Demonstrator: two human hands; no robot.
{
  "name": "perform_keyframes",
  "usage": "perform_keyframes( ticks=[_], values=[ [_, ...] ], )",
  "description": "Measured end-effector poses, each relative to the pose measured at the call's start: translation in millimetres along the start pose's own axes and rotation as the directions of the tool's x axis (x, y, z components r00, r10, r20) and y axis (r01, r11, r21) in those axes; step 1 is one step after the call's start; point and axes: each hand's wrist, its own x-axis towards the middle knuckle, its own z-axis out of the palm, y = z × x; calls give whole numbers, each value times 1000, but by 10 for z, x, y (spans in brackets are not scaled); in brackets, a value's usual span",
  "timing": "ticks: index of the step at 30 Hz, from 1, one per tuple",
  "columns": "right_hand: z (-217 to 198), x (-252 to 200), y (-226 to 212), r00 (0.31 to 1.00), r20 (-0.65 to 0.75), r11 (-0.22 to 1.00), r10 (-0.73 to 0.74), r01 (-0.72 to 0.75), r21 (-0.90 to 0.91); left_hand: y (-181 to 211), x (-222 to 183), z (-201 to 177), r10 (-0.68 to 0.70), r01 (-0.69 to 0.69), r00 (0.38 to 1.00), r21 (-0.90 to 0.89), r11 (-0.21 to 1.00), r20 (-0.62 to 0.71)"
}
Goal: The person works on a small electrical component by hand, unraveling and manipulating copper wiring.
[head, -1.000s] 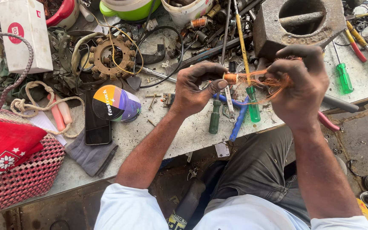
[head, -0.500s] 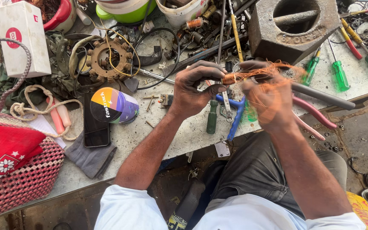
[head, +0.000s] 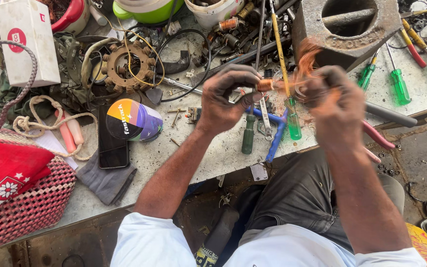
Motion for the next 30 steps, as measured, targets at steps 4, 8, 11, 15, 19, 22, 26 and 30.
perform_keyframes(
  ticks=[4, 8, 11, 15, 19, 22, 26, 30],
  values=[
    [-315, -30, 48, 992, -125, 955, -12, 48, 293, 46, -4, -43, -26, 26, 999, 7, 1000, -21],
    [-392, -13, 77, 936, -344, 957, 74, 30, 287, 57, -20, -2, -29, 29, 1000, -5, 1000, -9],
    [-205, -22, 203, 956, -201, 751, 215, -30, 660, 34, -28, 38, -26, 26, 1000, -24, 999, 6],
    [31, -59, 276, 994, 99, 915, -35, -8, 403, 27, -58, 50, -84, 86, 996, -62, 994, 25],
    [179, -63, 122, 1000, 11, 962, -12, 15, -272, 51, -38, 48, -70, 72, 997, -39, 997, 34],
    [205, -26, 84, 997, 15, 989, -72, 74, -130, 73, -35, 36, -65, 65, 997, 11, 998, 38],
    [192, -66, 140, 997, -67, 998, -24, 21, -53, 30, -59, 47, -39, 39, 997, 9, 999, 61],
    [121, -86, 143, 949, -311, 937, -54, -59, -343, -136, -22, -3, 25, -24, 999, -52, 998, 19]
  ],
)
